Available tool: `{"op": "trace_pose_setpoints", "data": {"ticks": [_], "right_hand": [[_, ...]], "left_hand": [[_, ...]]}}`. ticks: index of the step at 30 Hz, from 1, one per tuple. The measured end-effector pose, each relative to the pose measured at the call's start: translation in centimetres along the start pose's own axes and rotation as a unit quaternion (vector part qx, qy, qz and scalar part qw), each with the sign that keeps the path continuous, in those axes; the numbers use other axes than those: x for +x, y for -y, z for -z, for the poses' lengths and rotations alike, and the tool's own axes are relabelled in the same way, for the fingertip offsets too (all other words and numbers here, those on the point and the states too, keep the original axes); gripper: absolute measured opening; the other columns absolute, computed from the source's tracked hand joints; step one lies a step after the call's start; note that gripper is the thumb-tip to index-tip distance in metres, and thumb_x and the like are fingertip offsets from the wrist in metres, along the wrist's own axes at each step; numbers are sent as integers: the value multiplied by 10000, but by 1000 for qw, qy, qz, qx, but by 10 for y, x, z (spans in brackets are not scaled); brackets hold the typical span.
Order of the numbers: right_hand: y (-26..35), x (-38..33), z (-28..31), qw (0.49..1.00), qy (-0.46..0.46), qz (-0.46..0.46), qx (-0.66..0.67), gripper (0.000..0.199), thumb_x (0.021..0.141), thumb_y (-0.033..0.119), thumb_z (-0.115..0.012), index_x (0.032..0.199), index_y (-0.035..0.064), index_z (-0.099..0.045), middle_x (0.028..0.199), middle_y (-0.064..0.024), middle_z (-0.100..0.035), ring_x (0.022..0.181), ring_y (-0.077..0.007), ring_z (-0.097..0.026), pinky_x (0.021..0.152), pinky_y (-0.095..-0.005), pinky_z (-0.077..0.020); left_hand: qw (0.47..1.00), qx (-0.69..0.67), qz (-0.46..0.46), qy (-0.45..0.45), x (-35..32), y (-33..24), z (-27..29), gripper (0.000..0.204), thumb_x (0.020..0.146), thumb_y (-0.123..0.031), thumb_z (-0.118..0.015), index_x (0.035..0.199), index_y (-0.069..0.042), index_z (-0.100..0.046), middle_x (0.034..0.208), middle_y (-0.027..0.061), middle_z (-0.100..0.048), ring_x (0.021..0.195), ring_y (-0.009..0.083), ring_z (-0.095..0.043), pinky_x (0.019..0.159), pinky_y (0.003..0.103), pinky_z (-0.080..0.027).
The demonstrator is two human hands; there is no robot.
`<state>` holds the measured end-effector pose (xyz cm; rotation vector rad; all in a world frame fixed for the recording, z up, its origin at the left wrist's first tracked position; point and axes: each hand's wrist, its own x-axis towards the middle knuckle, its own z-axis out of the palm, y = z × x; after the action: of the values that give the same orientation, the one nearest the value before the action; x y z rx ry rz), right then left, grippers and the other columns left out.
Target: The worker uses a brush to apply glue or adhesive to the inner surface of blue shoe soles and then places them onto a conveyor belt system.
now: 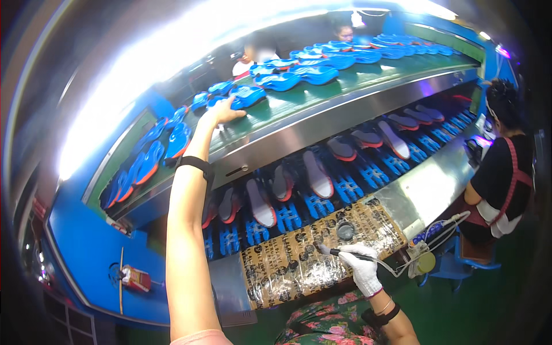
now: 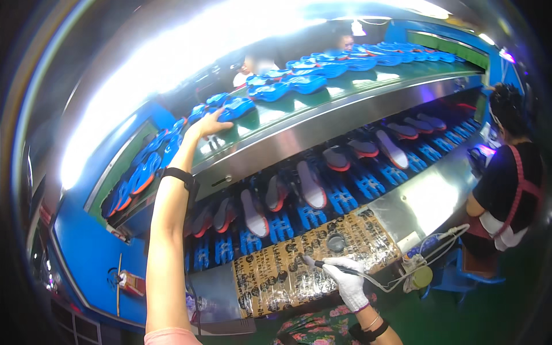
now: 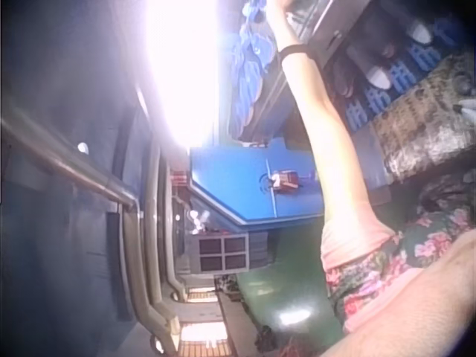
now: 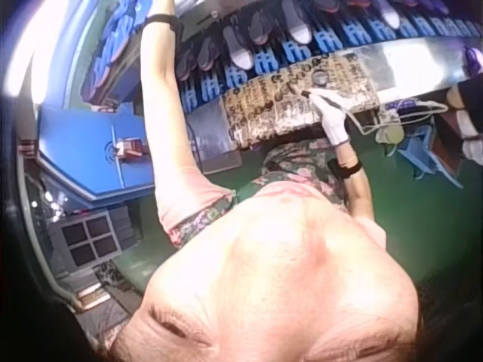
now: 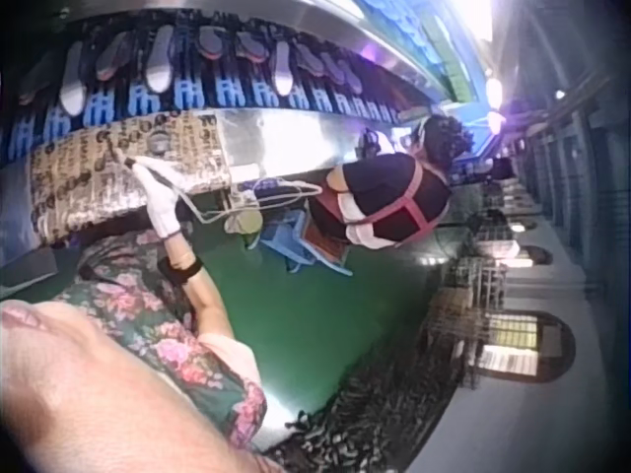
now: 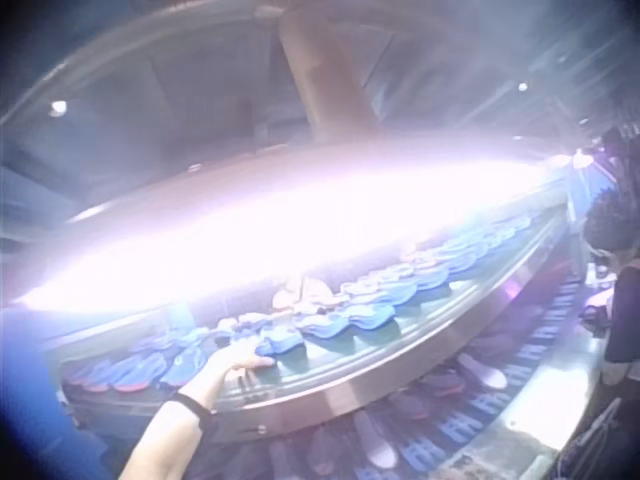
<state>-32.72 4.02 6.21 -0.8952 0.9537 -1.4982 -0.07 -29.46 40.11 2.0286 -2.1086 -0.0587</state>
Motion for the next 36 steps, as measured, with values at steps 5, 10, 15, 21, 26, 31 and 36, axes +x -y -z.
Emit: {"op": "trace_pose_setpoints", "data": {"ticks": [5,10,15,21,26,31,36], "right_hand": [[0,-6,-2,1000,14,12,-12,182,832,-17,-781,1014,-13,-773,900,-48,-750,802,-90,-677,721,-221,-534],[-2,-11,6,1000,-2,2,4,172,841,-14,-762,1012,-30,-763,894,-62,-745,788,-108,-684,717,-235,-537],[-2,-14,3,997,14,-32,71,173,859,-13,-745,1030,-28,-751,917,-62,-755,797,-90,-680,724,-224,-541],[24,-16,-11,999,13,33,25,153,850,-15,-744,1002,-32,-754,844,-66,-734,696,-101,-635,636,-236,-492],[47,-14,-10,996,56,72,-4,194,849,-45,-735,1042,-33,-753,939,-91,-746,815,-130,-681,719,-253,-535],[74,-13,-21,990,106,97,-12,212,842,-55,-747,1052,-27,-753,1045,-115,-752,970,-171,-707,868,-286,-557],[91,-26,-50,979,165,95,-72,259,825,-39,-781,1081,-36,-742,1088,-130,-748,1012,-186,-713,898,-307,-571]], "left_hand": [[988,83,-4,-131,17,69,-4,692,773,-489,-814,1283,-87,-577,1344,245,-585,1217,396,-572,984,493,-508],[898,-424,-47,-106,-83,74,-3,263,908,-265,-756,1006,-85,-591,1076,61,-598,1031,193,-597,833,389,-558],[767,-580,-41,-273,-204,103,-28,169,952,-167,-687,1035,-46,-602,1055,33,-579,1048,154,-565,884,362,-514],[710,-601,-73,-359,-307,65,-108,719,835,-13,-683,1488,-34,-381,1351,132,-511,1227,244,-553,1082,386,-421],[515,-855,-41,-52,-313,69,-195,730,794,-213,-653,1468,-19,-447,1200,151,-632,971,267,-673,873,389,-571],[530,-842,-27,91,-344,24,-292,807,750,-312,-670,1459,-5,-436,1201,199,-635,996,321,-681,884,436,-587],[406,-896,3,178,-391,-35,-339,816,801,-429,-692,1434,25,-450,1342,230,-586,1234,421,-590,1054,551,-487]]}}
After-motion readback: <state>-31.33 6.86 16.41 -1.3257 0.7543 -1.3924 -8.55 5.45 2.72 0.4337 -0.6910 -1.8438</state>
